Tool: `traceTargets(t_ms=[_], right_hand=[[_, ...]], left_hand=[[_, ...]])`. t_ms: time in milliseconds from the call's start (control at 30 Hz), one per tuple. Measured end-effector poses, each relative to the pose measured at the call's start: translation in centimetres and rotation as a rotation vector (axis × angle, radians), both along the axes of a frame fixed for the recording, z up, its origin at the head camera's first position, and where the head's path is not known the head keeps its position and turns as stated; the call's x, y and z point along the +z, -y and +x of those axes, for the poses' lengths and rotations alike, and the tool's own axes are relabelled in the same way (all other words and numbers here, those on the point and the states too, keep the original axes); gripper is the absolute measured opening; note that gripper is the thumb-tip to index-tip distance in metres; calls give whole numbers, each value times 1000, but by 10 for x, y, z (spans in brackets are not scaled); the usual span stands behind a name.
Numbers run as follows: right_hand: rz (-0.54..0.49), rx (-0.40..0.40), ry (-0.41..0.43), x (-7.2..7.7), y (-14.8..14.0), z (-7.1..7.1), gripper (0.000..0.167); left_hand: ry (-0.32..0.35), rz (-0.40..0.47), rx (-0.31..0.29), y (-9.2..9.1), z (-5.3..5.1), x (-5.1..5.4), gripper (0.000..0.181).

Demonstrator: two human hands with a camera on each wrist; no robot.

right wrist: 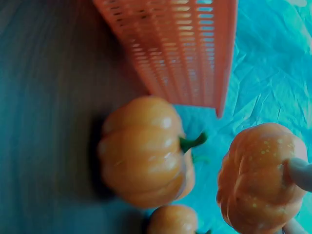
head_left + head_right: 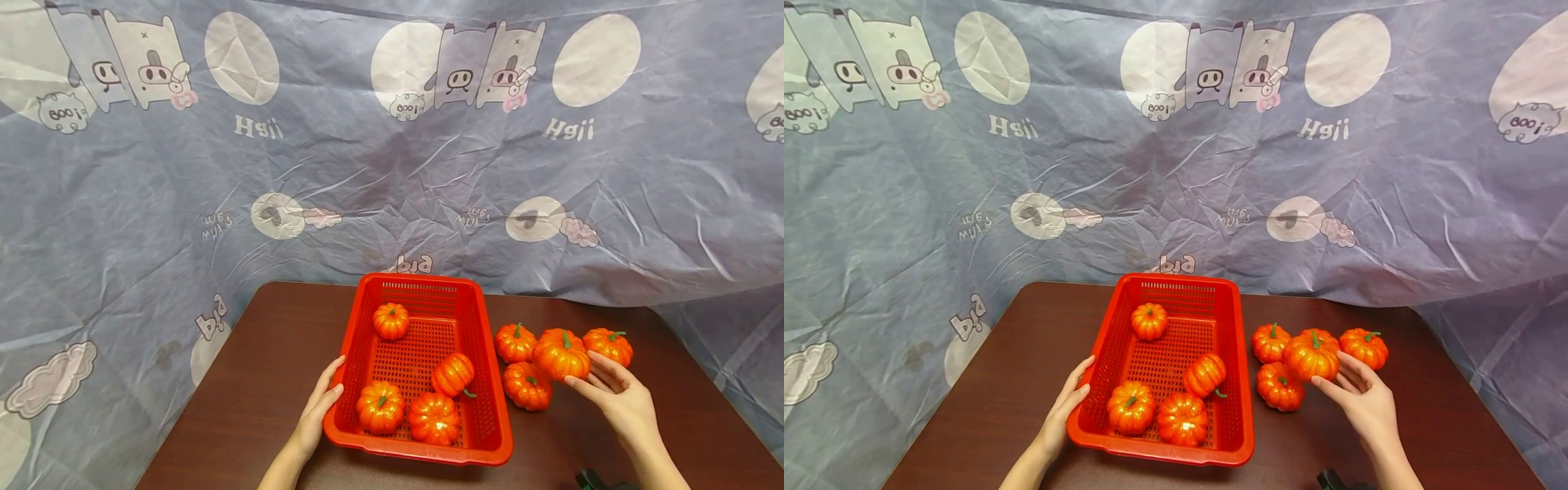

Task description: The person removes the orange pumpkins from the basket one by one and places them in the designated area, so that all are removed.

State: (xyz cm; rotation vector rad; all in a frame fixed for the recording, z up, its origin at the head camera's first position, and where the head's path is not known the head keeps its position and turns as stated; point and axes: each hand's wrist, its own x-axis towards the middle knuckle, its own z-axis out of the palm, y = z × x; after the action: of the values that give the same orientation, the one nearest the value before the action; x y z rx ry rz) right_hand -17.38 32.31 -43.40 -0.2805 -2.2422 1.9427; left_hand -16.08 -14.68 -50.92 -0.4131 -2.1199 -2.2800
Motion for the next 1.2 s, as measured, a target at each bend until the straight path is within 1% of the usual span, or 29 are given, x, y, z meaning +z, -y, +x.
traceTargets(t_ms=[133, 300, 433, 533, 567, 767, 967, 1100, 1200], right_hand=[[-32, -38, -6, -13, -9, 7, 59], [-62, -70, -32, -30, -16, 13, 61], [-30, -115, -8, -40, -21, 15, 63], [10, -137, 24, -46, -23, 17, 64], [10, -140, 33, -48, -23, 17, 63], [64, -153, 82, -58, -27, 17, 64], [186, -153, 108, -68, -29, 16, 76], [229, -158, 118, -71, -29, 14, 78], [275, -147, 143, -71, -29, 13, 82]], left_hand=[[0, -6, 5, 0, 0, 0, 49], [-2, -9, 10, 0, 0, 0, 49], [5, -13, 13, 0, 0, 0, 49], [8, -13, 15, 0, 0, 0, 49], [8, -12, 14, 0, 0, 0, 49], [1, -1, 6, 0, 0, 0, 49], [0, -2, 8, 0, 0, 0, 49], [2, -4, 12, 0, 0, 0, 49], [8, -11, 18, 0, 0, -1, 48]])
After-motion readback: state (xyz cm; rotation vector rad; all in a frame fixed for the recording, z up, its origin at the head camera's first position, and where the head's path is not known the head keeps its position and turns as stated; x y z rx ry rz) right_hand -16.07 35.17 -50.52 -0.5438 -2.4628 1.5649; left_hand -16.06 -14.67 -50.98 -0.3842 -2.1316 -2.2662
